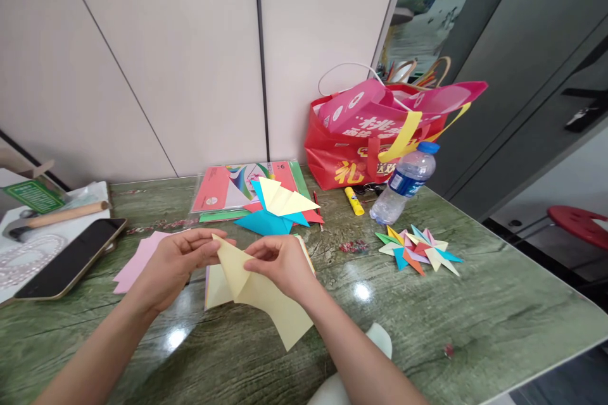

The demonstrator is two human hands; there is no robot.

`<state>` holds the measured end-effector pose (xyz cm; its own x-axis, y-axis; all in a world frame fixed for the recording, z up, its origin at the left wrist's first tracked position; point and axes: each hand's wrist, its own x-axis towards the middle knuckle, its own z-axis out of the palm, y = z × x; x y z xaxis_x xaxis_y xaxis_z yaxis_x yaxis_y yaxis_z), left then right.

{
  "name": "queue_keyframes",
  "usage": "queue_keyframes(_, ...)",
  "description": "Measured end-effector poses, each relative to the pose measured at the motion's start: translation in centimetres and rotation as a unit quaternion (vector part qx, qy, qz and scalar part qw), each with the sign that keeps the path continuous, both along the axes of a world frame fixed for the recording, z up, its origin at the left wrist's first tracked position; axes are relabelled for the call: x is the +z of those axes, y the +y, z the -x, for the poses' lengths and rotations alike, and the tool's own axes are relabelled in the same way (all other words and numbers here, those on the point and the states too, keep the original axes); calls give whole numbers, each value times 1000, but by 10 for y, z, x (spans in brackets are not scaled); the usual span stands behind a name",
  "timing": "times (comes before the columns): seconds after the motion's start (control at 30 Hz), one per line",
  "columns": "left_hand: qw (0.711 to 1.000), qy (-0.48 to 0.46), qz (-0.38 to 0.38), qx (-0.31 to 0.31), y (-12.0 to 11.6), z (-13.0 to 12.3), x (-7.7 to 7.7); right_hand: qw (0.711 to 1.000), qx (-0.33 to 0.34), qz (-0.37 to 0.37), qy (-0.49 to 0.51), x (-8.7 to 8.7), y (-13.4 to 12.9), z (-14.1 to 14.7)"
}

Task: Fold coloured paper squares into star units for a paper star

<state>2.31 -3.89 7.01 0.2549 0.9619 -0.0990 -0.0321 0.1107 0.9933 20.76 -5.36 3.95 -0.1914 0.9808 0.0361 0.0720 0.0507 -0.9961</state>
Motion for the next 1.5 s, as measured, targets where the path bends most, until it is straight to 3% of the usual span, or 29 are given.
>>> queue_keyframes(1.03,1000,-4,2,20,0,2,1,1000,-1,7,-15,2,0,-3)
queue_keyframes(1.27,997,-17,33,69,2,1,2,1000,-4,3,-15,1,0,-3)
queue_keyframes(1.5,998,-24,-2,61,0,3,4,1000,-1,21,4,2,0,-3)
